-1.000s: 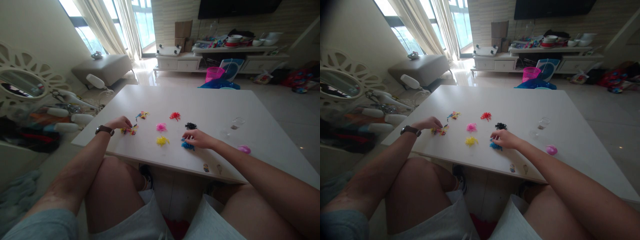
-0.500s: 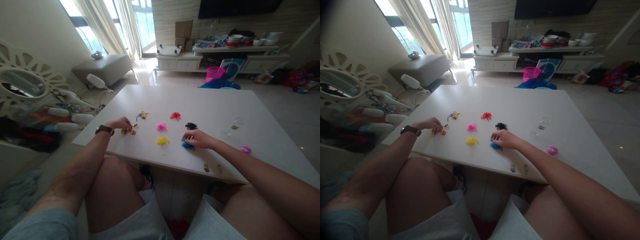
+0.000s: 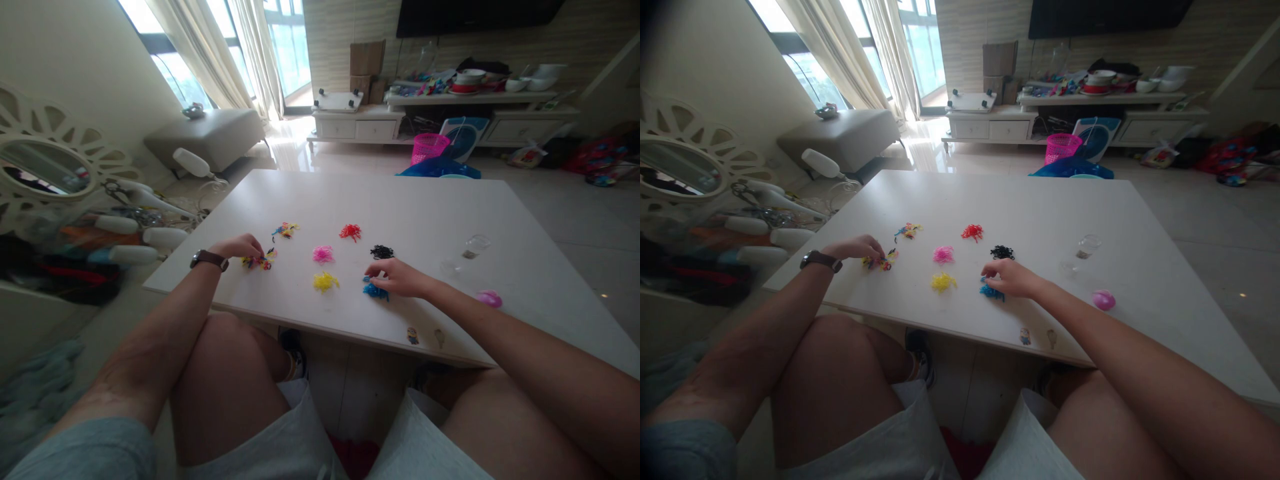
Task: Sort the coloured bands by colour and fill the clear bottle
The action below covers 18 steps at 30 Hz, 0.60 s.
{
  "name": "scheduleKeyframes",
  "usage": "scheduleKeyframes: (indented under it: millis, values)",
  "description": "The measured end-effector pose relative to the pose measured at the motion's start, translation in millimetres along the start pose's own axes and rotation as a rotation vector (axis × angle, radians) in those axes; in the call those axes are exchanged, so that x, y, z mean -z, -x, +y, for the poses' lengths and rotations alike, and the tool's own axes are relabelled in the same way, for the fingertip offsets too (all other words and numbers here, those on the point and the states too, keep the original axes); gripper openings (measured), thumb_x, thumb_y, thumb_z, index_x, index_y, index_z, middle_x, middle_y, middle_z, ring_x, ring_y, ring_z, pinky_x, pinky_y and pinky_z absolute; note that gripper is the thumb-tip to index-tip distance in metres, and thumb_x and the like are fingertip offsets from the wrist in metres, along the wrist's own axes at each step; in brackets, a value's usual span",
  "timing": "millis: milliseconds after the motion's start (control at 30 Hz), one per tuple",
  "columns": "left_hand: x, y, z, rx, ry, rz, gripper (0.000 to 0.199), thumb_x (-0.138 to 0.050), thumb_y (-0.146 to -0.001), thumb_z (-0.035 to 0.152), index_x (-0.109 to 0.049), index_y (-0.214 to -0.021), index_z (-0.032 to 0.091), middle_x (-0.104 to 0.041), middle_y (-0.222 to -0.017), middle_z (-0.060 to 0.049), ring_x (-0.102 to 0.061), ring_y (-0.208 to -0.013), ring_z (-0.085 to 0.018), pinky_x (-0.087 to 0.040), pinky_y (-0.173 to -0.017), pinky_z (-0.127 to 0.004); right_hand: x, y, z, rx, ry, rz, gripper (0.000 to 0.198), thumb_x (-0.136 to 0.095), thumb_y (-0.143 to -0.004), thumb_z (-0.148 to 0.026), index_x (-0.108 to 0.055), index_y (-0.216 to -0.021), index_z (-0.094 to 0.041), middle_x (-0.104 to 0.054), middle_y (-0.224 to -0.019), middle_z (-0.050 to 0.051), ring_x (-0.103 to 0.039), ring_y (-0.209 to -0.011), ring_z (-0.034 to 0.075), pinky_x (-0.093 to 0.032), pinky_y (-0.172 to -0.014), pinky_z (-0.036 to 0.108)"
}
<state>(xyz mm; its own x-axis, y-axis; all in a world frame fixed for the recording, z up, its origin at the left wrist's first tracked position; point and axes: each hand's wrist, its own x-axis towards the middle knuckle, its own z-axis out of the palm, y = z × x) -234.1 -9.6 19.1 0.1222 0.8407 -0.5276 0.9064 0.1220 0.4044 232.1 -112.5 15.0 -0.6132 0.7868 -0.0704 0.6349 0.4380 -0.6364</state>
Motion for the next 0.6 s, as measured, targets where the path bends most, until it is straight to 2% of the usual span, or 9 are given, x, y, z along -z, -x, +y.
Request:
scheduleKeyframes:
  millis: [333, 600]
  values:
    - [-0.3, -1.2, -1.0, -0.009, -0.052, 0.006, 0.031, -0.075, -0.044, 0.033, -0.078, -0.071, 0.019, -0.074, -0.073, -0.006, -0.063, -0.074, -0.022, -0.047, -0.065, -0.026, 1.2, 0.3, -2.0, 0.006, -0.006, -0.009, 0.022, -0.059, -0.084, -0.027, -0.073, -0.098, -0.017, -0.074, -0.092, 0.008, -0.067, -0.081, 0.018, -0.05, -0.071, 0.026]
    - [1.8, -4.2, -2.7, 0.015, -0.09, 0.045, 0.034, -0.071, -0.048, 0.04, -0.077, -0.074, 0.018, -0.074, -0.078, -0.007, -0.064, -0.08, -0.023, -0.048, -0.069, -0.027, 0.4, -0.1, -1.1, 0.001, -0.018, -0.02, 0.021, -0.059, -0.085, -0.026, -0.073, -0.098, -0.017, -0.073, -0.09, 0.007, -0.067, -0.082, 0.017, -0.051, -0.073, 0.026]
